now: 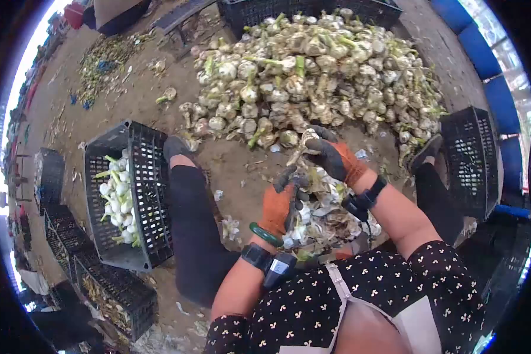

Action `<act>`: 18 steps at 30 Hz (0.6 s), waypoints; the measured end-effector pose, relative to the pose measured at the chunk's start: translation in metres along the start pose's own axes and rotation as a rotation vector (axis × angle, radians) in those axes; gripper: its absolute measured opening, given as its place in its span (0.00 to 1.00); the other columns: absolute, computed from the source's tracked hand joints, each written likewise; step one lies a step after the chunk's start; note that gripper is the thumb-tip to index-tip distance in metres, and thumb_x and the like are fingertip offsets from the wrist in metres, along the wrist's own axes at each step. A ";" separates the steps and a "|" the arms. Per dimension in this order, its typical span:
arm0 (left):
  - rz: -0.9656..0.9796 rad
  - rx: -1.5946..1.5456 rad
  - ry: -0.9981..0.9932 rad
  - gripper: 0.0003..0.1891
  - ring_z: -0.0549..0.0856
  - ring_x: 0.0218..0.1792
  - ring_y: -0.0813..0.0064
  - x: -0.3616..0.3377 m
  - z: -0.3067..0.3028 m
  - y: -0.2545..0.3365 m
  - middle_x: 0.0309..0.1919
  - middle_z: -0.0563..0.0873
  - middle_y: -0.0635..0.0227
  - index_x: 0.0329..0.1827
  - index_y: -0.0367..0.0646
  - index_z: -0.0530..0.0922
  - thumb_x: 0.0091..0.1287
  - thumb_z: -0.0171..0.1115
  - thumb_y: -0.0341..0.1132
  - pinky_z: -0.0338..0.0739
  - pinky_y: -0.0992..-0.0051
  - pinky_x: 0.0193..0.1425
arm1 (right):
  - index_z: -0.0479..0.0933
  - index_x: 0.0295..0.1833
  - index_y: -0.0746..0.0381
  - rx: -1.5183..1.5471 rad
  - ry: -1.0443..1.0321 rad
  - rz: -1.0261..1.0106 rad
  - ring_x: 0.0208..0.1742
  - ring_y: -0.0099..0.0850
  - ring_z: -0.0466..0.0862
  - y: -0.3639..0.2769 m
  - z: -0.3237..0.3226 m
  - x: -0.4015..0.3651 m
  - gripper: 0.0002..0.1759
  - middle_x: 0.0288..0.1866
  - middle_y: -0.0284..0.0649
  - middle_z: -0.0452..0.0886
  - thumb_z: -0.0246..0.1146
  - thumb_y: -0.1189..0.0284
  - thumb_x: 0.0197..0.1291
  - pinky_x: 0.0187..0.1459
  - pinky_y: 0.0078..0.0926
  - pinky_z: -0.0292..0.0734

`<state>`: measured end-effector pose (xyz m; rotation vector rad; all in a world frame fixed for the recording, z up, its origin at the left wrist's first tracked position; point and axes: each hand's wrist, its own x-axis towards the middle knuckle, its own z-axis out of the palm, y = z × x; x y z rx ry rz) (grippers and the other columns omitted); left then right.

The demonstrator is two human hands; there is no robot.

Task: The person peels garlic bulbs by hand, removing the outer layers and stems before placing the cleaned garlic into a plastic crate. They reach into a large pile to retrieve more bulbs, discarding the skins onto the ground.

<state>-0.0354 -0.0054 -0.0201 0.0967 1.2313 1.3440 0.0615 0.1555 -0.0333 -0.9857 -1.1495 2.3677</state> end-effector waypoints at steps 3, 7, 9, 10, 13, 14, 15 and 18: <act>0.160 0.116 -0.121 0.14 0.78 0.21 0.80 -0.009 0.025 0.010 0.26 0.82 0.67 0.50 0.39 0.75 0.62 0.52 0.32 0.71 0.80 0.23 | 0.61 0.60 0.59 0.172 -0.073 -0.072 0.49 0.31 0.75 -0.008 -0.011 -0.041 0.26 0.47 0.37 0.72 0.59 0.70 0.55 0.49 0.30 0.72; 0.226 0.133 -0.279 0.13 0.78 0.22 0.80 -0.014 0.046 0.019 0.26 0.83 0.66 0.44 0.36 0.76 0.62 0.53 0.35 0.71 0.81 0.23 | 0.65 0.56 0.64 -0.619 0.073 -0.388 0.49 0.27 0.74 -0.021 -0.018 -0.072 0.26 0.51 0.40 0.72 0.63 0.73 0.51 0.52 0.27 0.71; 0.185 0.103 -0.359 0.13 0.78 0.21 0.82 -0.020 0.051 0.018 0.25 0.82 0.67 0.40 0.34 0.77 0.63 0.52 0.37 0.70 0.82 0.22 | 0.66 0.54 0.65 -0.434 0.048 -0.330 0.48 0.26 0.74 -0.026 -0.024 -0.089 0.26 0.50 0.39 0.72 0.65 0.76 0.48 0.50 0.26 0.72; 0.187 0.088 -0.270 0.13 0.77 0.20 0.82 -0.029 0.060 0.016 0.23 0.81 0.68 0.37 0.35 0.78 0.63 0.50 0.37 0.69 0.83 0.22 | 0.66 0.54 0.65 -0.424 0.056 -0.327 0.48 0.26 0.74 -0.032 -0.018 -0.102 0.26 0.50 0.39 0.72 0.65 0.76 0.48 0.50 0.26 0.72; 0.278 0.351 -0.283 0.13 0.75 0.18 0.83 -0.022 0.062 0.017 0.21 0.80 0.70 0.35 0.35 0.78 0.63 0.51 0.38 0.67 0.84 0.21 | 0.66 0.53 0.65 -0.383 0.102 -0.316 0.47 0.26 0.75 -0.035 -0.016 -0.118 0.26 0.48 0.39 0.73 0.66 0.79 0.46 0.49 0.25 0.73; 0.336 0.388 -0.271 0.14 0.74 0.17 0.84 -0.024 0.065 0.015 0.19 0.79 0.71 0.35 0.36 0.78 0.63 0.51 0.39 0.65 0.84 0.20 | 0.65 0.54 0.66 -0.365 0.093 -0.365 0.47 0.26 0.75 -0.029 -0.020 -0.118 0.27 0.48 0.40 0.73 0.66 0.79 0.46 0.49 0.26 0.73; 0.325 0.391 -0.272 0.14 0.74 0.17 0.84 -0.023 0.066 0.014 0.19 0.79 0.71 0.35 0.36 0.78 0.63 0.51 0.39 0.65 0.84 0.20 | 0.64 0.55 0.66 -0.348 0.080 -0.417 0.47 0.27 0.76 -0.027 -0.021 -0.119 0.29 0.49 0.41 0.73 0.66 0.79 0.46 0.48 0.26 0.74; 0.189 0.259 -0.364 0.13 0.75 0.18 0.84 -0.021 0.066 0.017 0.21 0.80 0.71 0.37 0.36 0.78 0.61 0.53 0.38 0.67 0.84 0.21 | 0.65 0.55 0.66 -0.426 0.099 -0.510 0.48 0.27 0.76 -0.030 -0.020 -0.125 0.29 0.49 0.41 0.74 0.67 0.79 0.45 0.50 0.26 0.73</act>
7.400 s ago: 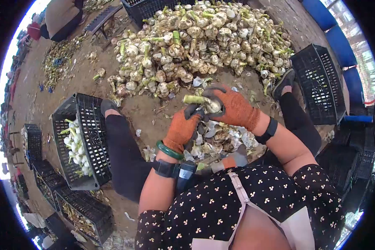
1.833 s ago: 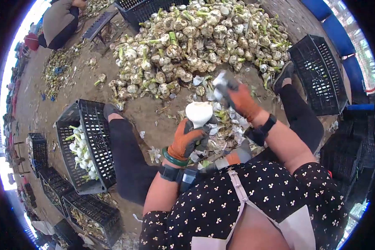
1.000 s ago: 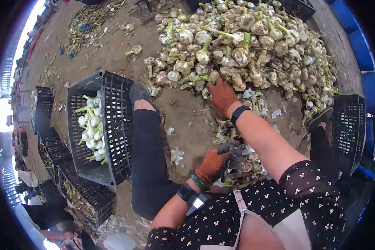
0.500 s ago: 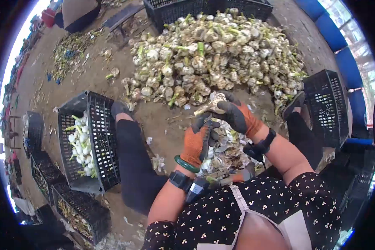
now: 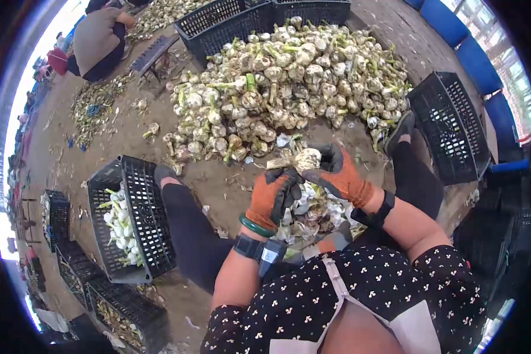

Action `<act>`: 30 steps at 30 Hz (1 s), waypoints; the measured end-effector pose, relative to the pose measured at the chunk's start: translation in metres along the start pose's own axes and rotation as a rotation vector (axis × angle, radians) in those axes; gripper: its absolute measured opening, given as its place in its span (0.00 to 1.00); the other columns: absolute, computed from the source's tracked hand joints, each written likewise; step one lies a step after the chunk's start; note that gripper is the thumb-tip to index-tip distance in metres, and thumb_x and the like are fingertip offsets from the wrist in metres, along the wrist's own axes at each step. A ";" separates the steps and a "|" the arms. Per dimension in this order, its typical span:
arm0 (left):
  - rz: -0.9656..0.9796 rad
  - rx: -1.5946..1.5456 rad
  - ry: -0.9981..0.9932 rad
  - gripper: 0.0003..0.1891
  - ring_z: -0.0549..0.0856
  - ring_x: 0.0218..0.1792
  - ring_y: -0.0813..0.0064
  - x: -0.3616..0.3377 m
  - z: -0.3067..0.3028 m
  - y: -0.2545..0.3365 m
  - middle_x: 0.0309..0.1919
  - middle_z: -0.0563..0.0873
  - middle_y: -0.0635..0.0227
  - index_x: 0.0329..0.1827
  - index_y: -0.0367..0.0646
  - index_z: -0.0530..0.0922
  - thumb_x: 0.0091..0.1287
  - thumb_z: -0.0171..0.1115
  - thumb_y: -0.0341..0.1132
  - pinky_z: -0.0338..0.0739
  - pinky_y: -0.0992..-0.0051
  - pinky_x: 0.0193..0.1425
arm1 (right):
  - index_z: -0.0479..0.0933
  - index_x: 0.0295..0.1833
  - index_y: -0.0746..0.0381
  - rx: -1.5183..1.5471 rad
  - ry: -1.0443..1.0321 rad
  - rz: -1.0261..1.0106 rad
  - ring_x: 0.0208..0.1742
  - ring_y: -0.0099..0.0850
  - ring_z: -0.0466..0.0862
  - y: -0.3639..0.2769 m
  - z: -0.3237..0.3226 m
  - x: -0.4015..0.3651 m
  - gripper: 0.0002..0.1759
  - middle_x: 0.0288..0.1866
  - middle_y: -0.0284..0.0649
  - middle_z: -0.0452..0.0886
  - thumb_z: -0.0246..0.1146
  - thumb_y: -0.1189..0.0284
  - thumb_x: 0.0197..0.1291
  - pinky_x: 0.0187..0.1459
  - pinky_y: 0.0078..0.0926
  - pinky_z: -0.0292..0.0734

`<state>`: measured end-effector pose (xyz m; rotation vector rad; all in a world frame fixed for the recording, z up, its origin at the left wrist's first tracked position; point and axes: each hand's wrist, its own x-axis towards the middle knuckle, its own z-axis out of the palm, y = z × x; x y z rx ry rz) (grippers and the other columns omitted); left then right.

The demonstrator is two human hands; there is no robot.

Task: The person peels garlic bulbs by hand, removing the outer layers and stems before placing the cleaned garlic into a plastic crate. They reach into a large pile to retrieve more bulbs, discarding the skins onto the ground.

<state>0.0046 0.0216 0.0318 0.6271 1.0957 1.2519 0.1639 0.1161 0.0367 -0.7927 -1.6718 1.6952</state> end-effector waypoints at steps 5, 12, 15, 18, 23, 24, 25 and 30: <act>0.469 0.440 0.180 0.11 0.79 0.21 0.81 0.007 -0.006 -0.014 0.29 0.83 0.63 0.40 0.35 0.76 0.59 0.54 0.34 0.70 0.83 0.23 | 0.65 0.54 0.64 0.138 -0.012 -0.006 0.48 0.27 0.76 -0.004 0.003 -0.005 0.29 0.48 0.39 0.75 0.68 0.77 0.45 0.51 0.26 0.73; 0.049 0.219 0.128 0.10 0.78 0.20 0.78 -0.003 0.002 0.010 0.24 0.82 0.63 0.37 0.34 0.78 0.58 0.56 0.32 0.70 0.79 0.21 | 0.63 0.54 0.65 0.171 -0.014 -0.063 0.50 0.27 0.75 0.002 0.006 -0.010 0.28 0.48 0.39 0.74 0.67 0.77 0.47 0.53 0.26 0.70; 0.215 0.551 0.230 0.10 0.80 0.24 0.74 -0.002 0.001 0.009 0.24 0.83 0.62 0.37 0.34 0.78 0.56 0.56 0.32 0.72 0.75 0.28 | 0.63 0.56 0.65 0.153 -0.065 0.023 0.51 0.28 0.74 0.000 0.004 -0.013 0.28 0.49 0.39 0.74 0.65 0.76 0.49 0.55 0.26 0.69; 0.155 0.318 0.068 0.11 0.80 0.26 0.73 -0.008 0.006 0.018 0.29 0.83 0.59 0.39 0.33 0.78 0.56 0.57 0.31 0.73 0.73 0.32 | 0.62 0.58 0.66 0.202 -0.139 0.233 0.53 0.28 0.72 -0.016 -0.002 -0.010 0.25 0.54 0.39 0.72 0.59 0.74 0.56 0.56 0.27 0.67; 0.131 0.366 0.148 0.11 0.76 0.19 0.82 0.001 -0.004 -0.010 0.24 0.81 0.68 0.41 0.37 0.77 0.58 0.57 0.34 0.67 0.81 0.19 | 0.62 0.56 0.66 0.111 -0.075 0.079 0.47 0.25 0.74 0.012 -0.002 -0.014 0.24 0.49 0.38 0.71 0.61 0.72 0.55 0.48 0.24 0.72; 0.129 0.484 0.169 0.11 0.78 0.23 0.74 0.007 -0.018 -0.028 0.25 0.81 0.65 0.37 0.36 0.77 0.58 0.57 0.35 0.70 0.76 0.24 | 0.61 0.57 0.67 0.127 -0.039 0.047 0.51 0.28 0.73 0.025 -0.002 -0.018 0.25 0.51 0.40 0.71 0.60 0.76 0.54 0.52 0.26 0.70; 0.120 0.483 0.172 0.11 0.78 0.23 0.74 0.004 -0.014 -0.023 0.25 0.81 0.65 0.37 0.36 0.77 0.58 0.57 0.35 0.70 0.76 0.24 | 0.61 0.58 0.68 0.144 -0.006 0.016 0.55 0.30 0.72 0.037 -0.003 -0.021 0.26 0.53 0.43 0.71 0.59 0.80 0.53 0.57 0.29 0.68; 0.388 0.800 0.247 0.15 0.78 0.35 0.56 -0.004 0.008 0.007 0.33 0.79 0.52 0.39 0.35 0.77 0.55 0.59 0.38 0.71 0.65 0.39 | 0.68 0.49 0.64 0.581 -0.132 0.520 0.35 0.28 0.80 -0.003 0.003 -0.011 0.17 0.38 0.40 0.77 0.55 0.65 0.59 0.31 0.26 0.79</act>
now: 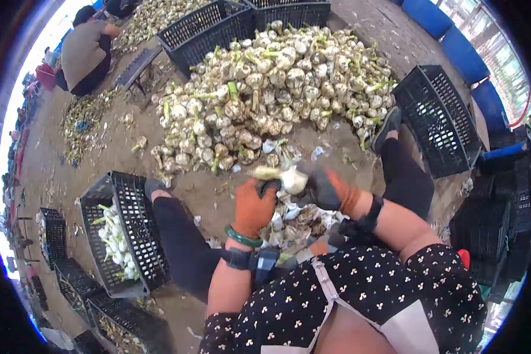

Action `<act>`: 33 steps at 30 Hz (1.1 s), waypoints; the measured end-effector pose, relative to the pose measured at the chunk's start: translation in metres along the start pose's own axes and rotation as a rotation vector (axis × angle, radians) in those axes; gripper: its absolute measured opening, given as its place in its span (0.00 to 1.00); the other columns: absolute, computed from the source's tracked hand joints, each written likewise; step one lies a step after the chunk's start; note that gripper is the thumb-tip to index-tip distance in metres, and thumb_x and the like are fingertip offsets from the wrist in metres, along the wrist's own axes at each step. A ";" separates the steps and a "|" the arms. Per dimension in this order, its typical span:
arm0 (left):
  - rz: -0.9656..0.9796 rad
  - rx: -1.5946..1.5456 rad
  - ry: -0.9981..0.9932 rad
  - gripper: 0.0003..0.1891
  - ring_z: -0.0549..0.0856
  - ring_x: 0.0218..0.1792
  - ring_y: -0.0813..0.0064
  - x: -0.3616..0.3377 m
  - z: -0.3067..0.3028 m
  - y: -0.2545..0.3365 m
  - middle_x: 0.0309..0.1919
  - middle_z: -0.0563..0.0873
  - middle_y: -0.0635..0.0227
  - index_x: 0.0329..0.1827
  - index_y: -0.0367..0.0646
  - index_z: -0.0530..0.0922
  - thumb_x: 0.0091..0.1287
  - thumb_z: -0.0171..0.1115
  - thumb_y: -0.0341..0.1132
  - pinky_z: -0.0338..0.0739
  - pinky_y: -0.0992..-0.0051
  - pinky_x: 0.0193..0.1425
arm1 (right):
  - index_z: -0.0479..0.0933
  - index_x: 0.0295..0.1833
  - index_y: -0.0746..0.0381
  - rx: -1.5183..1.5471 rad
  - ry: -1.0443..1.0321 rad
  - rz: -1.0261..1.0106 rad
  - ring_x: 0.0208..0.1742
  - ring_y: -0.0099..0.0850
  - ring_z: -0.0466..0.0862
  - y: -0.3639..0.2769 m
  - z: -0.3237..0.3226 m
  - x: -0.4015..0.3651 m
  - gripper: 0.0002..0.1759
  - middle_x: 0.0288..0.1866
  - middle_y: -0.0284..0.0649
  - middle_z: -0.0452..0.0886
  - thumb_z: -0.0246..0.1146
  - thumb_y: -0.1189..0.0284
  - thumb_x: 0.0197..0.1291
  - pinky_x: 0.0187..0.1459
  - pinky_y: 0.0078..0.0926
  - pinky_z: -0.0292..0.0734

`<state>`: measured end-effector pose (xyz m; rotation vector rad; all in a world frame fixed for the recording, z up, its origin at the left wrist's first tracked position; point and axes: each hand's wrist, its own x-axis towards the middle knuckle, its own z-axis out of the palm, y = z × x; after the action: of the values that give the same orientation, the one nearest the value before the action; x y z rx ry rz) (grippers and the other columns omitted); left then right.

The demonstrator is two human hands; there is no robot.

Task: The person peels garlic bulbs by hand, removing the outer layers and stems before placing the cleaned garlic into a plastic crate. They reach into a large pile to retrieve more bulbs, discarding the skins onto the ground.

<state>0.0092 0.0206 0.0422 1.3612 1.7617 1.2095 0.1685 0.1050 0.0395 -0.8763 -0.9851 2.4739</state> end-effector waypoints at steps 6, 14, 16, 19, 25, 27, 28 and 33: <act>-0.063 -0.188 -0.116 0.20 0.77 0.41 0.67 -0.006 0.002 -0.011 0.40 0.79 0.59 0.46 0.35 0.73 0.54 0.63 0.39 0.71 0.67 0.47 | 0.70 0.50 0.61 0.051 -0.348 0.152 0.27 0.25 0.78 0.024 -0.043 0.022 0.18 0.31 0.35 0.77 0.52 0.60 0.60 0.26 0.20 0.74; 0.625 0.475 0.214 0.10 0.78 0.20 0.74 -0.003 0.022 -0.062 0.23 0.80 0.64 0.38 0.34 0.76 0.57 0.57 0.33 0.73 0.77 0.25 | 0.61 0.60 0.62 -0.347 0.022 -0.313 0.51 0.35 0.74 0.010 -0.015 0.010 0.30 0.49 0.42 0.73 0.60 0.62 0.53 0.48 0.31 0.73; 0.110 -0.219 0.049 0.10 0.78 0.19 0.75 -0.004 0.015 -0.039 0.23 0.80 0.64 0.37 0.35 0.76 0.57 0.57 0.33 0.72 0.78 0.22 | 0.62 0.59 0.63 -0.375 0.006 -0.259 0.50 0.34 0.74 -0.003 -0.001 0.001 0.29 0.51 0.42 0.72 0.60 0.64 0.53 0.50 0.31 0.72; -0.307 -0.702 -0.072 0.09 0.77 0.19 0.75 -0.005 0.015 -0.027 0.23 0.79 0.65 0.36 0.37 0.76 0.59 0.56 0.34 0.71 0.78 0.21 | 0.63 0.58 0.63 -0.180 -0.056 -0.091 0.49 0.31 0.75 -0.006 -0.003 0.004 0.26 0.50 0.40 0.73 0.58 0.64 0.55 0.51 0.29 0.72; -0.434 -0.736 -0.034 0.09 0.73 0.15 0.81 0.005 0.013 -0.010 0.22 0.78 0.69 0.36 0.37 0.75 0.62 0.53 0.35 0.65 0.82 0.16 | 0.67 0.55 0.63 -0.442 0.008 -0.283 0.45 0.22 0.74 -0.008 -0.005 0.004 0.23 0.47 0.36 0.75 0.58 0.63 0.57 0.46 0.22 0.73; -0.478 -0.639 -0.054 0.09 0.73 0.15 0.81 0.004 0.012 -0.009 0.22 0.78 0.69 0.37 0.36 0.75 0.63 0.52 0.34 0.65 0.81 0.16 | 0.67 0.54 0.64 -0.495 -0.027 -0.395 0.45 0.20 0.73 -0.006 0.000 0.004 0.24 0.45 0.34 0.75 0.60 0.62 0.56 0.45 0.20 0.72; -0.420 -0.655 -0.075 0.09 0.74 0.15 0.81 0.003 0.012 -0.011 0.22 0.78 0.68 0.36 0.36 0.75 0.63 0.52 0.33 0.66 0.82 0.17 | 0.67 0.54 0.63 -0.465 -0.007 -0.316 0.44 0.20 0.73 -0.011 0.005 -0.001 0.23 0.45 0.34 0.75 0.60 0.63 0.56 0.44 0.20 0.72; 0.365 0.200 0.169 0.09 0.81 0.30 0.60 0.008 0.023 -0.024 0.26 0.80 0.58 0.36 0.40 0.77 0.53 0.60 0.32 0.74 0.68 0.32 | 0.67 0.54 0.64 -0.067 -0.033 -0.134 0.37 0.25 0.79 0.020 -0.026 0.012 0.21 0.41 0.35 0.77 0.58 0.66 0.57 0.36 0.22 0.76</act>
<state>0.0168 0.0334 0.0113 1.8041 1.8415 1.4030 0.1752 0.1099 0.0055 -0.7654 -1.1068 2.3621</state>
